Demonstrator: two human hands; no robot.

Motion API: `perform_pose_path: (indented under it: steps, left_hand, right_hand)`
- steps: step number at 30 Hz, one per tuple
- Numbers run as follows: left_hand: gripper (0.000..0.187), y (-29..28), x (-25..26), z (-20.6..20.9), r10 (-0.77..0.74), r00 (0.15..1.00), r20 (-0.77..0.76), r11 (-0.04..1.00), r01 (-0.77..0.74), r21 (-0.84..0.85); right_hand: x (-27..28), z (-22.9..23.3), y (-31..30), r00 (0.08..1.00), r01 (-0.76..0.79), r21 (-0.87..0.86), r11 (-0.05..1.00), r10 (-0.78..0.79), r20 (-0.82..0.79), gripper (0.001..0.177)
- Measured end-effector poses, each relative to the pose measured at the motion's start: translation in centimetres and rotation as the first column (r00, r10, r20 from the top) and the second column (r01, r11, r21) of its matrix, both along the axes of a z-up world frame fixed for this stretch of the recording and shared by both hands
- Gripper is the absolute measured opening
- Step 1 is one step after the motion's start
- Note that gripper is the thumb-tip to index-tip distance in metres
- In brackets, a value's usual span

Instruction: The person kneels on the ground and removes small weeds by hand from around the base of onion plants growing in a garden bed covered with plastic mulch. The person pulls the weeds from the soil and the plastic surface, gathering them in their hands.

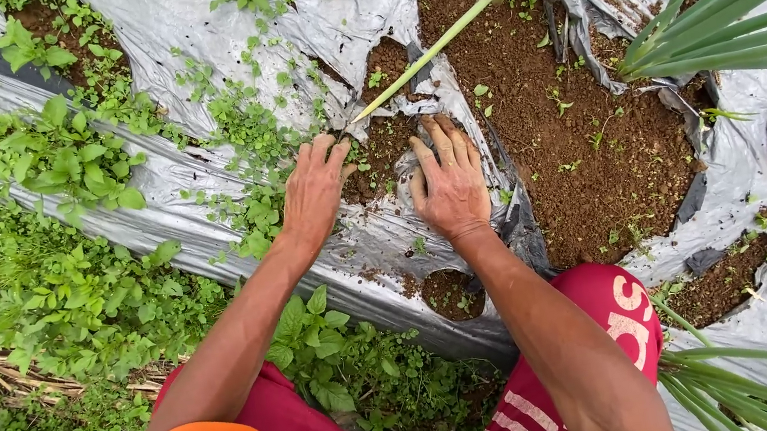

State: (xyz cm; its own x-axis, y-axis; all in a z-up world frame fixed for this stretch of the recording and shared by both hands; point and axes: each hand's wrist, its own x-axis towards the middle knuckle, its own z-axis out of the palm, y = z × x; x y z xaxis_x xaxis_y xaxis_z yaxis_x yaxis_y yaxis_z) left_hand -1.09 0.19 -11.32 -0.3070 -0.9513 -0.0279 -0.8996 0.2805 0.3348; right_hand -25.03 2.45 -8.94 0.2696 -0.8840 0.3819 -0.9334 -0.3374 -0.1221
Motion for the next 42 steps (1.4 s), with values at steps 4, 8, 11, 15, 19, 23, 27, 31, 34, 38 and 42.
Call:
perform_pose_path:
  steps: [4, 8, 11, 15, 19, 23, 27, 31, 34, 38, 42]
  left_hand:
    - [0.011, 0.7, -1.0, 1.5, 0.048, 0.993, 0.106, 0.999, -0.045, -0.026]
    - [0.007, 0.6, -1.3, 5.5, 0.2, 0.942, -0.269, 0.978, -0.176, 0.11]
    - [0.007, 0.7, -0.8, 9.8, 0.392, 0.748, -0.535, 0.908, -0.22, 0.357]
    - [0.015, 0.3, 1.1, 10.9, 0.448, 0.692, -0.565, 0.885, -0.256, 0.388]
    - [0.044, 1.8, 1.0, 10.3, 0.261, 0.914, -0.31, 0.925, -0.145, 0.351]
    - [0.024, 1.8, -0.1, 4.7, 0.144, 0.974, -0.173, 0.969, -0.103, 0.226]
    - [0.019, 2.0, 0.1, 3.9, 0.234, 0.903, -0.361, 0.965, -0.17, 0.199]
    - [0.016, 0.8, 0.8, 6.2, 0.44, 0.63, -0.64, 0.887, -0.418, 0.197]
    - [0.016, -1.7, 4.4, 7.2, 0.505, 0.577, -0.642, 0.777, -0.627, 0.047]
    - [0.04, -1.4, 7.4, 6.8, 0.533, 0.748, -0.395, 0.82, -0.572, 0.023]
    - [0.057, -1.3, 6.7, 5.9, 0.361, 0.889, -0.281, 0.914, -0.398, -0.084]
  right_hand:
    - [0.2, 0.0, 0.2, 1.0, 0.0, 0.01, 1.0, 0.0, 0.009, 0.045]
    - [0.2, 0.4, 0.1, 1.0, 0.008, -0.004, 1.0, -0.008, -0.001, 0.045]
    - [0.4, 0.8, 0.4, 1.0, 0.011, 0.007, 1.0, -0.011, -0.007, 0.044]
    - [0.4, 0.8, 0.1, 1.0, 0.006, -0.014, 1.0, -0.006, -0.009, 0.043]
    - [0.3, 0.4, 0.2, 1.0, 0.006, 0.009, 1.0, -0.006, -0.02, 0.044]
    - [0.4, 0.9, 0.3, 0.999, 0.017, 0.016, 1.0, -0.017, -0.045, 0.043]
    - [0.6, 1.7, 0.4, 0.997, 0.04, 0.057, 0.998, -0.036, -0.068, 0.042]
    - [0.4, 1.0, 0.3, 0.996, 0.043, 0.068, 0.997, -0.038, -0.076, 0.043]
    - [0.5, 1.3, 0.4, 0.995, 0.049, 0.077, 0.996, -0.042, -0.09, 0.043]
    - [0.5, 1.2, 0.2, 0.995, 0.041, 0.071, 0.997, -0.035, -0.091, 0.044]
    - [0.6, 1.8, 0.3, 0.996, 0.043, 0.079, 0.996, -0.037, -0.082, 0.043]
